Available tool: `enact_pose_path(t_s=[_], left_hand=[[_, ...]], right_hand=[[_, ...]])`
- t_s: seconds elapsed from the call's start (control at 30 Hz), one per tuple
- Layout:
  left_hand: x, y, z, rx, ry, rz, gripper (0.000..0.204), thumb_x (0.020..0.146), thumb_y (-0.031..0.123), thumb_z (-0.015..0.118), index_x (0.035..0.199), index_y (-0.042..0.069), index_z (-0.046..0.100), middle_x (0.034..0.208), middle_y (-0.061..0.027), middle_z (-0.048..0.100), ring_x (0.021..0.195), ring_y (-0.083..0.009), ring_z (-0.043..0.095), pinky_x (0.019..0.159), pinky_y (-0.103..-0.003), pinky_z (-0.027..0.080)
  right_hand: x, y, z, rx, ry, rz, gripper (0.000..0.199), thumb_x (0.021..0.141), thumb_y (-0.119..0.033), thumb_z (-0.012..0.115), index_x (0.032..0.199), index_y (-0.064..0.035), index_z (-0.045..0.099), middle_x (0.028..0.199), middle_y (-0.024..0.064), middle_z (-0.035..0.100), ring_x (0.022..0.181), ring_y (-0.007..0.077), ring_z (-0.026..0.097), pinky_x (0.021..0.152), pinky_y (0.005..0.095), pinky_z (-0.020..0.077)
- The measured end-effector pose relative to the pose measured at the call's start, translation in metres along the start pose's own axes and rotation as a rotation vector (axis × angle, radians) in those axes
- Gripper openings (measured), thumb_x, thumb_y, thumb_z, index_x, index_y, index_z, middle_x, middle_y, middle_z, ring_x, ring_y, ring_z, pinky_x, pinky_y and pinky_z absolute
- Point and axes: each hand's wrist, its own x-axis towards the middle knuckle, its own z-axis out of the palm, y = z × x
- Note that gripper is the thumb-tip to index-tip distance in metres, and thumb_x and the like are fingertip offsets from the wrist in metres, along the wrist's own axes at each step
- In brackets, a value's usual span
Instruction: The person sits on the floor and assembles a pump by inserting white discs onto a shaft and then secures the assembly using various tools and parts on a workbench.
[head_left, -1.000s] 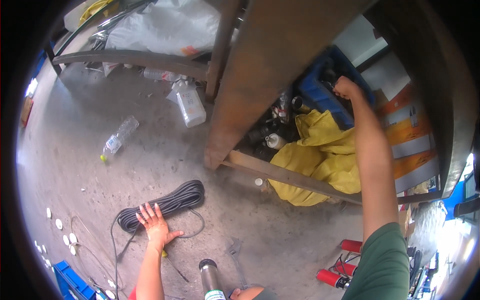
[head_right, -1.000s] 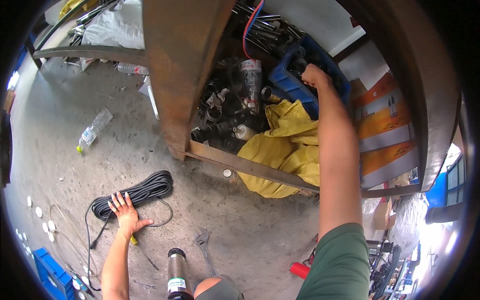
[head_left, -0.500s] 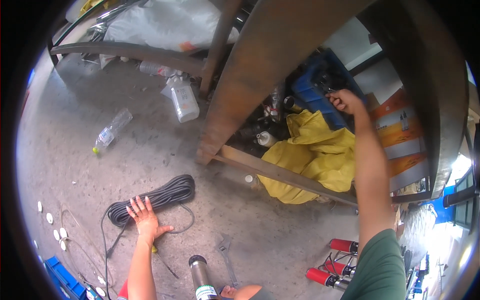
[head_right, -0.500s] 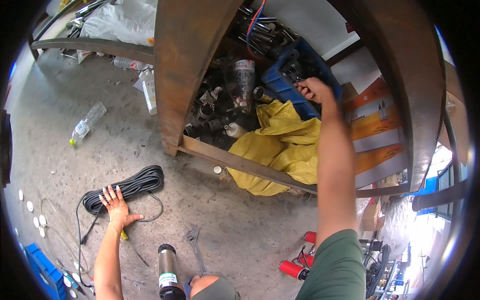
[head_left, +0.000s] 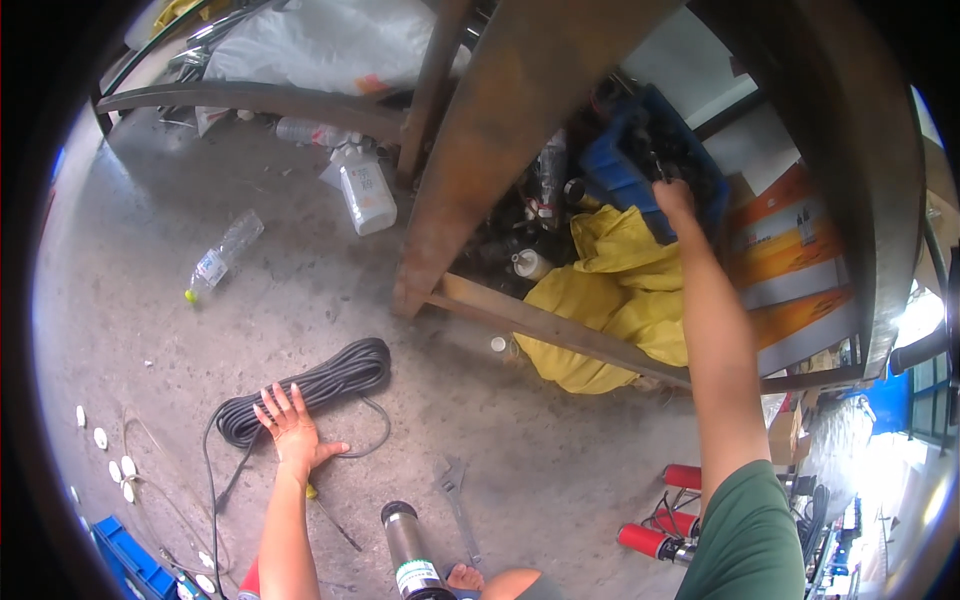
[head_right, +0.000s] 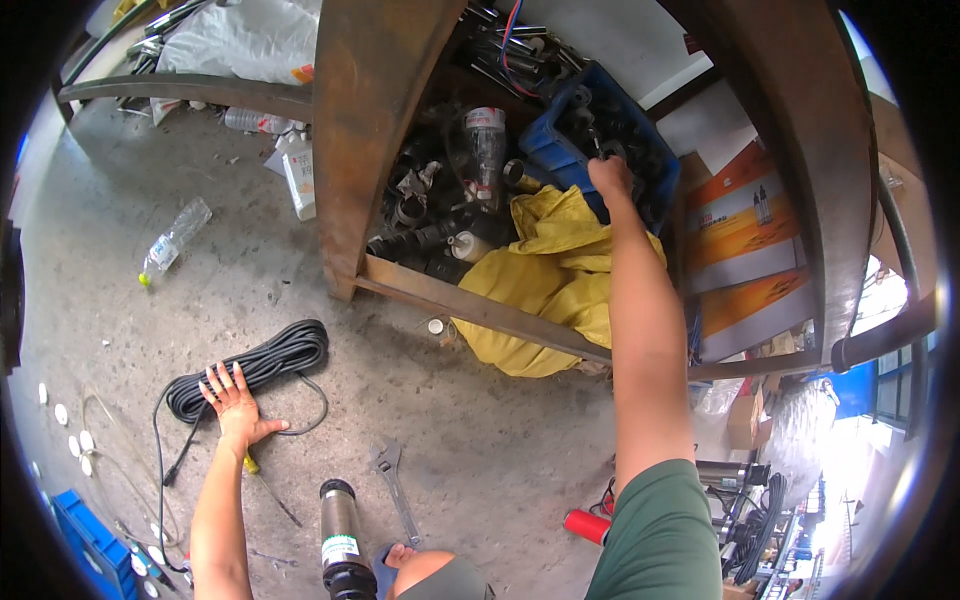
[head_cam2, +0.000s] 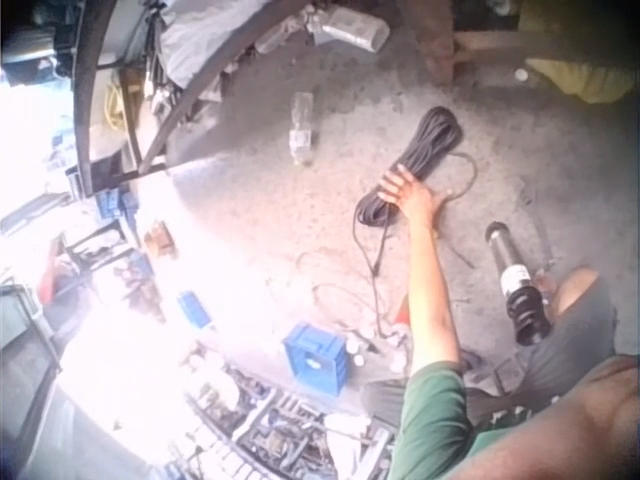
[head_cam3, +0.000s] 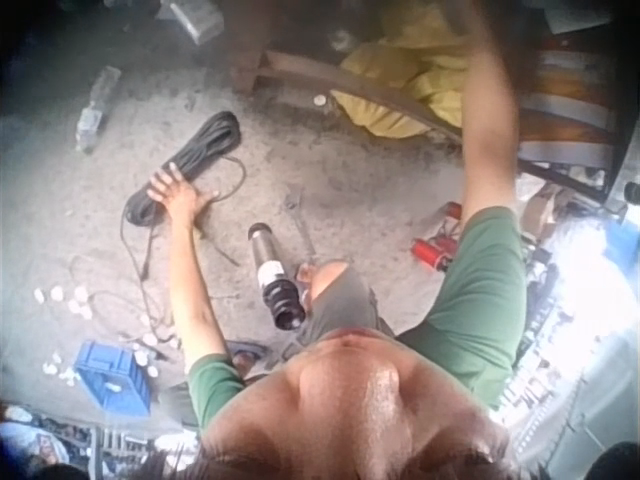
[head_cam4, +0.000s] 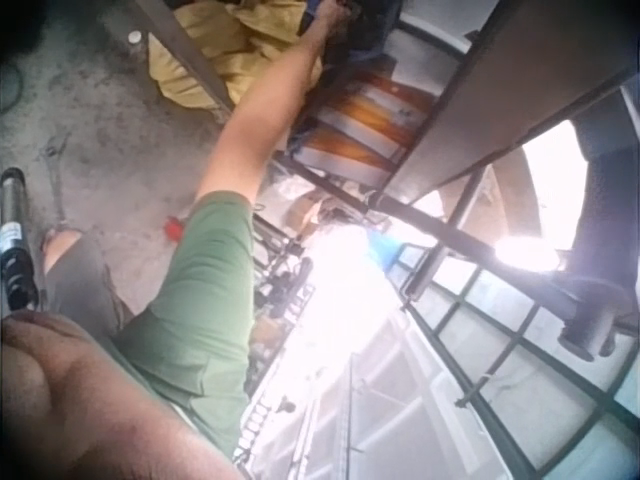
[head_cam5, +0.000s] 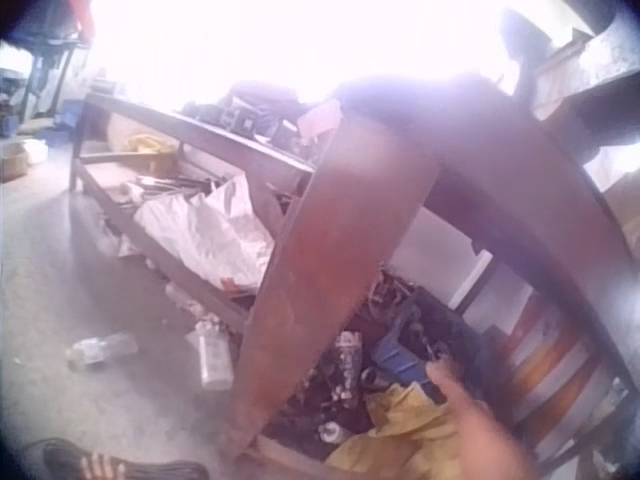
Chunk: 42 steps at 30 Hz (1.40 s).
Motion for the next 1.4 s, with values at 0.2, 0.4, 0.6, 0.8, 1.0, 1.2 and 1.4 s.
enact_pose_path(t_s=[0.2, 0.4, 0.6, 0.8, 1.0, 1.2, 1.4], left_hand=[[-0.003, -0.022, -0.007, 0.039, -0.001, -0.025, 0.17, 0.046, 0.078, 0.09, 0.164, -0.005, 0.001, 0.169, -0.0359, -0.007, 0.156, -0.0564, -0.015, 0.122, -0.072, -0.01], [0.0, -0.024, -0.004, 0.051, -0.024, -0.014, 0.17, 0.046, 0.082, 0.086, 0.164, -0.006, 0.002, 0.168, -0.0389, -0.008, 0.155, -0.0576, -0.016, 0.121, -0.073, -0.011], [0.0, -0.019, -0.004, 0.054, -0.072, -0.026, 0.167, 0.045, 0.085, 0.084, 0.165, -0.004, 0.01, 0.169, -0.0385, -0.002, 0.155, -0.0591, -0.014, 0.122, -0.073, -0.009], [-0.005, -0.029, -0.005, 0.06, -0.034, -0.028, 0.166, 0.044, 0.084, 0.084, 0.165, -0.004, 0.011, 0.169, -0.0382, -0.003, 0.156, -0.058, -0.012, 0.122, -0.073, -0.009], [-0.004, -0.021, -0.006, 0.052, -0.059, -0.017, 0.166, 0.046, 0.082, 0.086, 0.167, 0.0, 0.007, 0.171, -0.0339, -0.004, 0.156, -0.0559, -0.015, 0.124, -0.072, -0.007], [-0.003, -0.018, 0.0, 0.103, 0.049, -0.005, 0.171, 0.043, 0.078, 0.091, 0.168, 0.002, 0.001, 0.171, -0.0316, 0.003, 0.157, -0.0548, -0.006, 0.125, -0.071, -0.001], [-0.009, -0.028, -0.015, 0.147, 0.053, -0.074, 0.172, 0.046, 0.07, 0.095, 0.168, 0.005, -0.007, 0.173, -0.0288, 0.002, 0.159, -0.0506, -0.005, 0.126, -0.068, -0.001]], right_hand=[[-0.05, -0.061, -0.001, -0.203, -0.092, 0.051, 0.036, 0.094, -0.029, 0.067, 0.125, -0.0112, 0.074, 0.131, 0.0171, 0.071, 0.122, 0.0383, 0.067, 0.102, 0.0504, 0.0553], [-0.038, -0.084, 0.001, -0.55, -0.067, -0.256, 0.03, 0.095, -0.026, 0.07, 0.12, -0.0122, 0.077, 0.128, 0.0151, 0.073, 0.119, 0.0359, 0.07, 0.095, 0.0483, 0.0593], [0.007, -0.081, 0.036, -0.922, 0.101, -0.483, 0.027, 0.104, -0.02, 0.056, 0.113, -0.0172, 0.081, 0.117, 0.0047, 0.078, 0.109, 0.0258, 0.075, 0.078, 0.0426, 0.0626], [0.037, -0.091, 0.02, -1.286, 0.17, -0.731, 0.026, 0.103, -0.02, 0.058, 0.112, -0.0206, 0.082, 0.111, -0.002, 0.079, 0.102, 0.021, 0.077, 0.068, 0.037, 0.0602], [0.011, -0.096, -0.043, -1.703, -0.005, -0.641, 0.015, 0.098, -0.023, 0.068, 0.105, -0.0236, 0.082, 0.097, -0.0096, 0.075, 0.088, 0.0148, 0.074, 0.051, 0.0376, 0.0477], [-0.044, -0.069, -0.102, -2.249, -0.106, -0.291, 0.003, 0.088, -0.02, 0.073, 0.086, -0.0221, 0.073, 0.079, -0.0062, 0.066, 0.059, 0.0153, 0.055, 0.049, 0.0353, 0.0384], [-0.161, -0.048, -0.166, -1.408, -0.236, -0.511, 0.027, 0.092, -0.023, 0.069, 0.115, -0.0155, 0.08, 0.115, 0.0048, 0.079, 0.098, 0.0235, 0.077, 0.072, 0.0461, 0.0594]])
